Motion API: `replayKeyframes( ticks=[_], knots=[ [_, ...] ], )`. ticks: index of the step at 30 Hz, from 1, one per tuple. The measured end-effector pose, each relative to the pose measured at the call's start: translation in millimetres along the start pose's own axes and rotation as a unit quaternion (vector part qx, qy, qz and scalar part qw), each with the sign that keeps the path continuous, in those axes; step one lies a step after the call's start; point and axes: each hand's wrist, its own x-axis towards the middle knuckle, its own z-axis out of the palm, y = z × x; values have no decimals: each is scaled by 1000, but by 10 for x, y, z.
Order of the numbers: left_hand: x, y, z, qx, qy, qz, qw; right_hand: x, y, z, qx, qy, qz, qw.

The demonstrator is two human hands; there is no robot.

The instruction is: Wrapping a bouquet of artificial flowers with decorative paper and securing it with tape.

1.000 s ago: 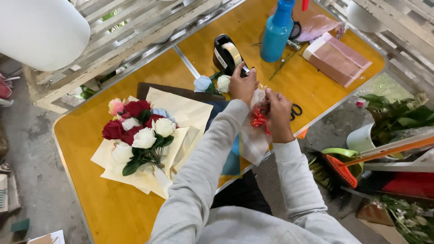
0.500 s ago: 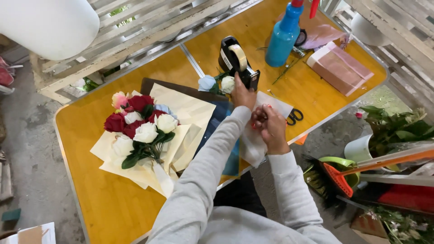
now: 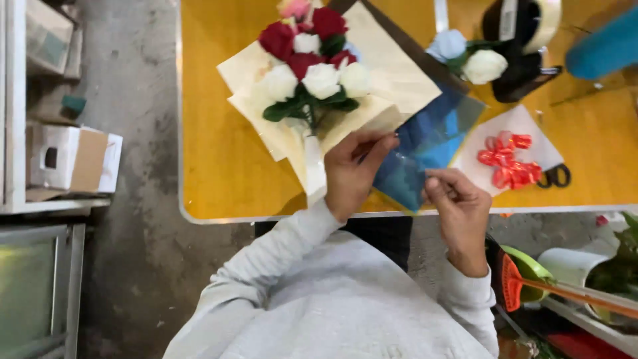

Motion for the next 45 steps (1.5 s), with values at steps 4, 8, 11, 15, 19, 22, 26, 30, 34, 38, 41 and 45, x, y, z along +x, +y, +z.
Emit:
replayKeyframes(
  ticks=[4, 8, 11, 15, 19, 22, 26, 30, 34, 38, 41, 45],
  knots=[
    [-505, 212, -1044, 28, 47, -47, 997, -317, 31, 530, -51, -120, 1, 991],
    [-866, 216, -1679, 73, 153, -97, 981, -510, 54, 987, -71, -253, 28, 965],
    [-885, 158, -1948, 62, 185, -96, 976, -437, -90, 1259, -132, -318, 13, 939],
    [-666, -7, -2148, 7, 191, -127, 973, -190, -247, 1401, -171, -308, 1, 936],
    [-487, -197, -2056, -118, 213, -153, 958, -48, -359, 1448, -208, -279, -10, 938],
    [-408, -152, -2027, -172, 182, -200, 947, -3, -511, 1498, -230, -269, 7, 935],
    [-335, -13, -2049, -101, -30, -113, 988, 57, -755, 1574, -191, -355, -28, 915],
    [-154, 23, -2061, -185, -221, -169, 942, 149, -868, 1689, -132, -369, -30, 920],
    [-97, 147, -1974, -295, -253, -201, 899, 219, -775, 1678, -68, -353, -43, 932],
    [-99, 53, -1902, -259, -211, -163, 928, 214, -709, 1553, 28, -320, 0, 947],
    [-75, 106, -1803, -207, -201, -154, 945, 203, -656, 1471, 66, -302, 16, 951],
    [-86, 76, -1661, -163, -184, -154, 957, 213, -606, 1383, 82, -287, 17, 954]
  ],
)
